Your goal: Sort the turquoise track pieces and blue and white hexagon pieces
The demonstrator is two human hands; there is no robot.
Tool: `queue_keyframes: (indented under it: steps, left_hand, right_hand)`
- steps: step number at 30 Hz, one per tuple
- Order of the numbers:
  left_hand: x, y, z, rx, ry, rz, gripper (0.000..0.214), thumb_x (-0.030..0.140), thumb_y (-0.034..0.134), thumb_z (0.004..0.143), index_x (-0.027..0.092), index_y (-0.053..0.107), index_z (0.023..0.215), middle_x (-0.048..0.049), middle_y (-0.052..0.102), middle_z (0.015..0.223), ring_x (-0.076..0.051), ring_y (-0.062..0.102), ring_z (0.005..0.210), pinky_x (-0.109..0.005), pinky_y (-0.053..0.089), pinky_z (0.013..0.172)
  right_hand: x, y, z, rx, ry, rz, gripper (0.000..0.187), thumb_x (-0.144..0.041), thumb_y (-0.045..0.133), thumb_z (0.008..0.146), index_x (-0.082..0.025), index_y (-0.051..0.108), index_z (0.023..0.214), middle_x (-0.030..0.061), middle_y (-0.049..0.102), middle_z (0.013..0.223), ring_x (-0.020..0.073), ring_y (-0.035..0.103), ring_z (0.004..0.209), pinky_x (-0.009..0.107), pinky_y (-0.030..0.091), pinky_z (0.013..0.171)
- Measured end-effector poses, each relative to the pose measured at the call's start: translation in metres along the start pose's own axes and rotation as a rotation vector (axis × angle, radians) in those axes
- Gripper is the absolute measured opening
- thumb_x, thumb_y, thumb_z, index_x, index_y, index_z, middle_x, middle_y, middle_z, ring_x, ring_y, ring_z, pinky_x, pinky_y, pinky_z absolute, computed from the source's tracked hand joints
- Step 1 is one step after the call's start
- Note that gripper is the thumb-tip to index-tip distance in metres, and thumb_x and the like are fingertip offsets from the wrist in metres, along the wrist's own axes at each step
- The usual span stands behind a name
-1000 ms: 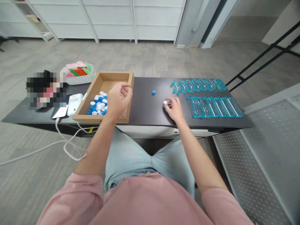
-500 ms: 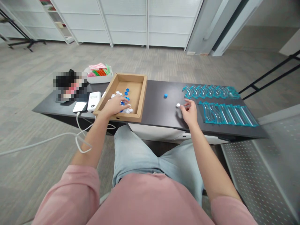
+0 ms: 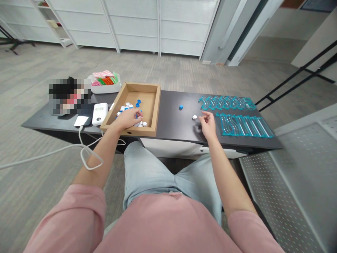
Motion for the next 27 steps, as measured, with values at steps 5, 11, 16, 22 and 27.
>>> queue_keyframes:
  steps: [5, 11, 16, 22, 27]
  left_hand:
    - [0.004, -0.011, -0.006, 0.211, 0.062, -0.061, 0.038, 0.035, 0.052, 0.106, 0.018, 0.081, 0.123, -0.0158, 0.079, 0.124, -0.031, 0.073, 0.118, -0.048, 0.057, 0.115]
    - [0.006, -0.002, -0.003, 0.083, 0.159, -0.078, 0.034, 0.036, 0.055, 0.104, 0.022, 0.084, 0.113, -0.0138, 0.080, 0.117, -0.032, 0.072, 0.115, -0.051, 0.057, 0.114]
    - [0.008, 0.000, -0.003, 0.058, 0.164, -0.055, 0.044, 0.052, 0.062, 0.101, 0.020, 0.086, 0.120, -0.0147, 0.080, 0.119, -0.032, 0.074, 0.111, -0.050, 0.057, 0.111]
    - [0.014, 0.000, -0.003, -0.110, 0.114, -0.086, 0.042, 0.059, 0.073, 0.092, 0.024, 0.088, 0.110, -0.0105, 0.085, 0.116, -0.031, 0.077, 0.105, -0.044, 0.060, 0.101]
    - [0.017, -0.001, -0.002, -0.159, 0.112, -0.039, 0.034, 0.049, 0.064, 0.098, 0.026, 0.089, 0.107, -0.0084, 0.087, 0.114, -0.029, 0.079, 0.107, -0.040, 0.060, 0.101]
  right_hand:
    - [0.003, 0.000, 0.001, -0.011, -0.005, -0.003, 0.038, -0.047, 0.077, 0.087, -0.028, 0.065, 0.119, -0.0045, 0.061, 0.088, 0.0178, 0.058, 0.077, 0.033, 0.051, 0.076]
    - [0.003, 0.000, 0.002, -0.060, 0.008, -0.036, 0.034, -0.049, 0.075, 0.087, -0.028, 0.067, 0.113, -0.0044, 0.060, 0.086, 0.0180, 0.058, 0.077, 0.033, 0.049, 0.076]
    - [0.001, 0.000, 0.001, -0.077, 0.032, -0.059, 0.035, -0.051, 0.075, 0.088, -0.027, 0.068, 0.113, -0.0044, 0.059, 0.085, 0.0178, 0.058, 0.076, 0.034, 0.049, 0.077]
    - [-0.002, 0.002, 0.000, -0.087, 0.017, -0.051, 0.033, -0.051, 0.076, 0.088, -0.027, 0.070, 0.110, -0.0033, 0.062, 0.084, 0.0178, 0.057, 0.075, 0.033, 0.047, 0.073]
    - [-0.003, 0.003, -0.001, -0.077, 0.015, -0.051, 0.032, -0.052, 0.078, 0.087, -0.027, 0.072, 0.105, -0.0025, 0.066, 0.084, 0.0176, 0.056, 0.074, 0.032, 0.046, 0.070]
Point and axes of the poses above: each hand's wrist, its own z-axis towards the middle knuckle, its own y-axis out of the palm, x = y × z, the point moved 4 cm from there along z, towards the middle knuckle
